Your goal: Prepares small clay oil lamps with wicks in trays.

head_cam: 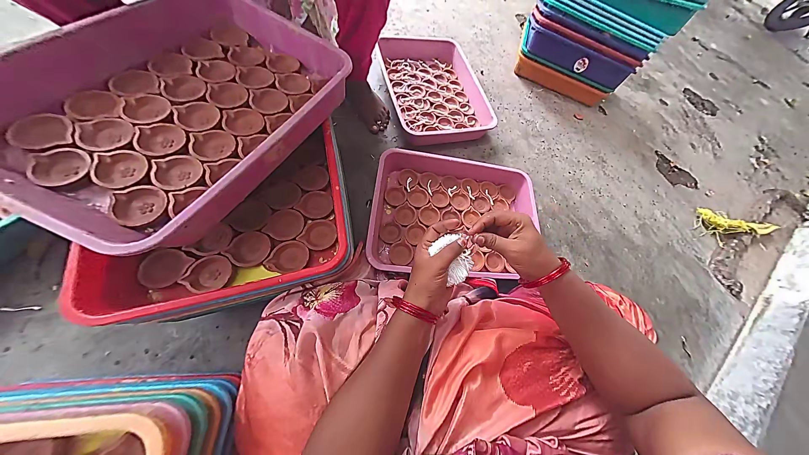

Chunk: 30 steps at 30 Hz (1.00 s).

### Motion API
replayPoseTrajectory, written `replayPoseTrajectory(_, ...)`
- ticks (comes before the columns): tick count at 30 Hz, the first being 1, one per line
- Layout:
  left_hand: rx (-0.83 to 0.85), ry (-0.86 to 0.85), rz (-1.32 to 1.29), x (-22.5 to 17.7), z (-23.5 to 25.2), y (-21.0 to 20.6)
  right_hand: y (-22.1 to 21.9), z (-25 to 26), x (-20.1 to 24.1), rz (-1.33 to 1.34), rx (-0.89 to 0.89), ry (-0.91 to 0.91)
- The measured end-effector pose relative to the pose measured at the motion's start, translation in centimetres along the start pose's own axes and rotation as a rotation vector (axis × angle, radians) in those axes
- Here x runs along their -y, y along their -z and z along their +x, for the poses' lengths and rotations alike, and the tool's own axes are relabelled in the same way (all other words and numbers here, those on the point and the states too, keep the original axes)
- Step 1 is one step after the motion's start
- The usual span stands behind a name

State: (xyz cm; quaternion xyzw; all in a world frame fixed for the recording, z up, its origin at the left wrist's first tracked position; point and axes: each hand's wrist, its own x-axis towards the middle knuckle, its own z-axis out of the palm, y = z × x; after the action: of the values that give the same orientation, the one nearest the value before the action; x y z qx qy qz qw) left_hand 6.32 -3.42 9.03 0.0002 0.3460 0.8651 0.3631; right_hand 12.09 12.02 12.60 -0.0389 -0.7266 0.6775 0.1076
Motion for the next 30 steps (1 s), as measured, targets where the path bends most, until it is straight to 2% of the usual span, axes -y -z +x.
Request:
replayPoseTrajectory(13,0.050,-0.062,0.058,0.29,0.24,0.52,-0.49,0.09,-0.30,-0.119,0.021,0.012)
replayPoseTrajectory(19,-0.012,-0.098,0.071,0.19,0.19,0.16,-0.47,0.23,-0.45,-0.112,0.045,0.018)
replayPoseTrajectory(30,0.000,-0.141,0.211,0.28,0.13,0.30,-0.41,0.04,-0.53,-0.157,0.014,0.069)
